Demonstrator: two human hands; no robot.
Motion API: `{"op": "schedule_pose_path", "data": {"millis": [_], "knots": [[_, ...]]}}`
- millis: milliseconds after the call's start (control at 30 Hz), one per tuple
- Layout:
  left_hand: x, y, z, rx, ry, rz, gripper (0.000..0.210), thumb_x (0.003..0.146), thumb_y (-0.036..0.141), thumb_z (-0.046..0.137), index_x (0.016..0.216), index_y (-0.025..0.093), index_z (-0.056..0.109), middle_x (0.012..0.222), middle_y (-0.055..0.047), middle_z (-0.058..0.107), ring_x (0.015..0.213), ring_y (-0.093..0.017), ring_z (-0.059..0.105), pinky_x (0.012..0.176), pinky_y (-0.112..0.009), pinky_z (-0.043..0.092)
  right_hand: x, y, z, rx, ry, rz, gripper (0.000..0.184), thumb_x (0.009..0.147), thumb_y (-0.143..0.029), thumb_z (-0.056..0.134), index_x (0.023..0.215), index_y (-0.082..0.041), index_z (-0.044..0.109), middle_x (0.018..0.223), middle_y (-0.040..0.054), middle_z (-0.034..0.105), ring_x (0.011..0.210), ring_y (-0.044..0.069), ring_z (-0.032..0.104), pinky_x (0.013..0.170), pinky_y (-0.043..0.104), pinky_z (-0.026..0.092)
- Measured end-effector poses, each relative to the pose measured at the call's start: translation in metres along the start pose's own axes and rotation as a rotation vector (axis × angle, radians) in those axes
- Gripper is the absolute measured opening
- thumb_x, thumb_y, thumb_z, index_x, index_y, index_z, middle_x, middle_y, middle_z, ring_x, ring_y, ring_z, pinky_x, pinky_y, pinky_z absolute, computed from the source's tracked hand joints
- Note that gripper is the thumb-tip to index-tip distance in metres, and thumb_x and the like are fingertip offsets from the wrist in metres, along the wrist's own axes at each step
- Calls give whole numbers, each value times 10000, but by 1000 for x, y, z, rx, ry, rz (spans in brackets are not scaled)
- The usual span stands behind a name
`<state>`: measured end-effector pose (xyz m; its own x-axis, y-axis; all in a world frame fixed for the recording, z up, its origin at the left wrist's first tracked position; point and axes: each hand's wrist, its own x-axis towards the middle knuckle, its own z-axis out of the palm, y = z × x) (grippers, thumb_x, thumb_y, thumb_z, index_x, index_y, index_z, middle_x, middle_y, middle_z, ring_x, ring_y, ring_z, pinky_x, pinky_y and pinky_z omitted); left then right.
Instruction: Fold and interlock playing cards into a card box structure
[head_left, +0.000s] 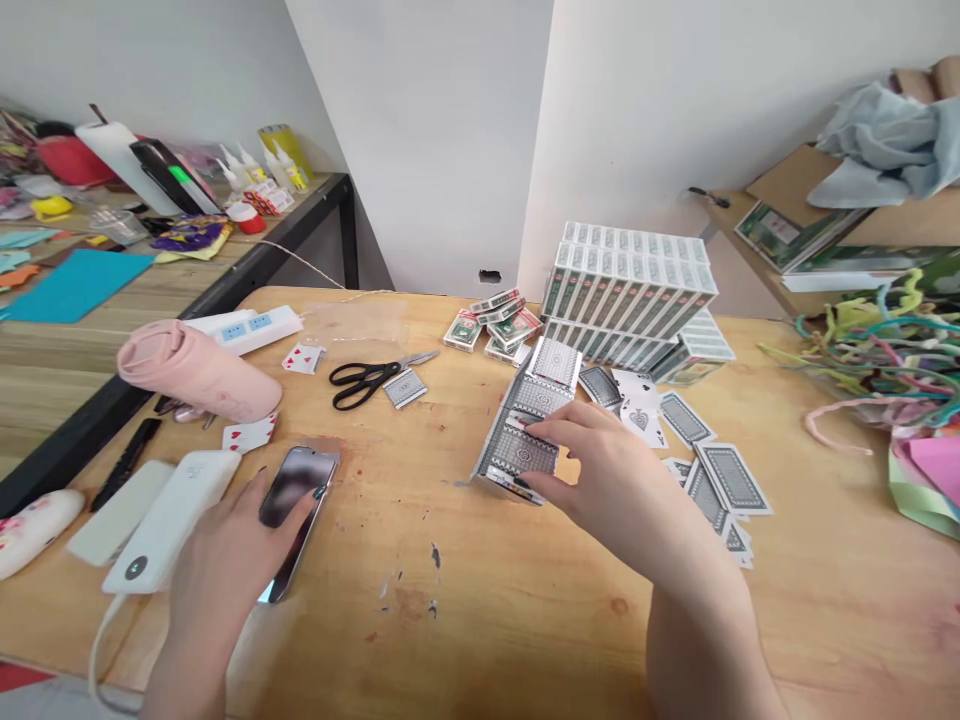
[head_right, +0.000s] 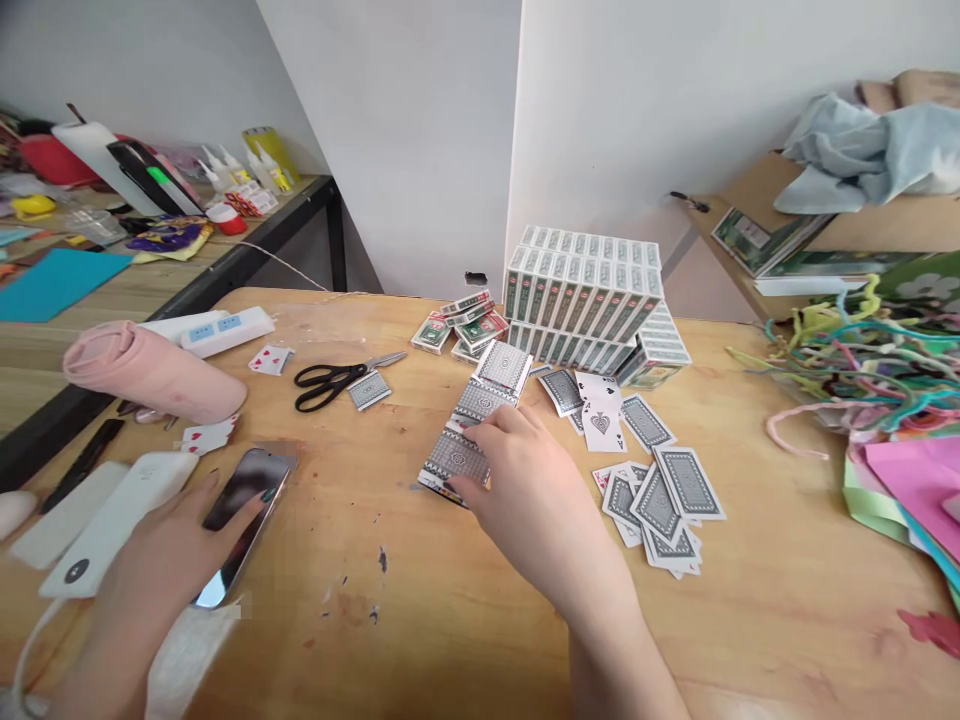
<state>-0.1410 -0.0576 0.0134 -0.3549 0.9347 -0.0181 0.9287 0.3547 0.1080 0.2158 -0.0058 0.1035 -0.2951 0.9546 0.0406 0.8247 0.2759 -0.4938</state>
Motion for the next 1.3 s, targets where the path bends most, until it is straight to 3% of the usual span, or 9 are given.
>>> {"op": "schedule_pose_path", "data": {"millis": [100, 233, 367, 567, 767, 867, 1000, 1200, 1300], "knots": [[9, 13, -3, 36, -80, -92, 764, 823, 594, 395, 1357, 49, 427, 1207, -251, 590, 1088, -417, 554, 872, -495, 446, 0, 1, 0, 1, 21, -19, 137, 798, -277, 634, 908, -221, 694, 939, 67, 638, 848, 230, 594, 706, 376, 508], [15, 20, 5, 57, -24, 99, 733, 837, 522, 452, 1434, 109, 345, 1295, -215, 534, 1192, -380, 487, 950, -479, 408, -1, 0, 0, -1, 30, -32, 126, 795, -261, 635, 899, -218, 691, 930, 71, 635, 850, 234, 592, 699, 377, 507], [12, 15, 16, 167, 117, 266, 496, 869, 468, 437, 1284, 235, 576, 1454, -143, 370, 1314, -397, 324, 1033, -535, 312, -2, -2, 1, -8, 39, -16, 80, 797, -257, 636, 841, -215, 687, 924, 71, 629, 862, 234, 587, 698, 376, 509], [-7, -4, 6, 97, 190, 360, 386, 895, 414, 395, 954, 221, 724, 1406, -82, 471, 1315, -321, 375, 1103, -460, 289, -1, -4, 1, -8, 19, -2, 64, 794, -260, 637, 809, -214, 679, 930, 66, 623, 857, 226, 580, 714, 380, 513], [-7, -16, 10, 3, 127, 98, 617, 829, 493, 419, 1297, 98, 489, 1336, -198, 514, 1234, -354, 471, 1045, -479, 359, -2, -8, -2, -19, 5, 8, 98, 806, -254, 619, 861, -203, 682, 959, 68, 626, 907, 234, 575, 760, 397, 511], [2, -9, 13, 2, 54, 144, 678, 842, 492, 433, 1395, 102, 397, 1383, -210, 462, 1271, -369, 428, 1037, -488, 357, -2, -8, -2, -16, 1, 11, 119, 808, -257, 617, 892, -206, 685, 956, 63, 628, 916, 233, 572, 774, 398, 510], [11, -1, 17, 117, 162, 326, 476, 862, 451, 461, 1240, 203, 610, 1440, -158, 403, 1327, -405, 326, 1053, -550, 307, -1, -8, -1, -25, -1, 15, 177, 817, -254, 609, 962, -184, 683, 969, 73, 625, 945, 237, 562, 802, 400, 507], [8, -11, 14, 19, 407, 525, 326, 874, 355, 496, 746, 163, 727, 1208, -129, 634, 1168, -302, 531, 1037, -441, 401, 0, -4, 0, -23, -26, 22, 159, 815, -266, 616, 936, -193, 689, 963, 63, 625, 899, 221, 573, 772, 393, 515], [5, -11, 13, -18, 437, 469, 318, 877, 364, 489, 965, 141, 697, 1215, -148, 624, 1170, -282, 541, 1046, -428, 399, -1, -4, 0, -31, -7, 4, 162, 810, -265, 624, 944, -204, 691, 958, 55, 632, 890, 217, 582, 762, 384, 519]]}}
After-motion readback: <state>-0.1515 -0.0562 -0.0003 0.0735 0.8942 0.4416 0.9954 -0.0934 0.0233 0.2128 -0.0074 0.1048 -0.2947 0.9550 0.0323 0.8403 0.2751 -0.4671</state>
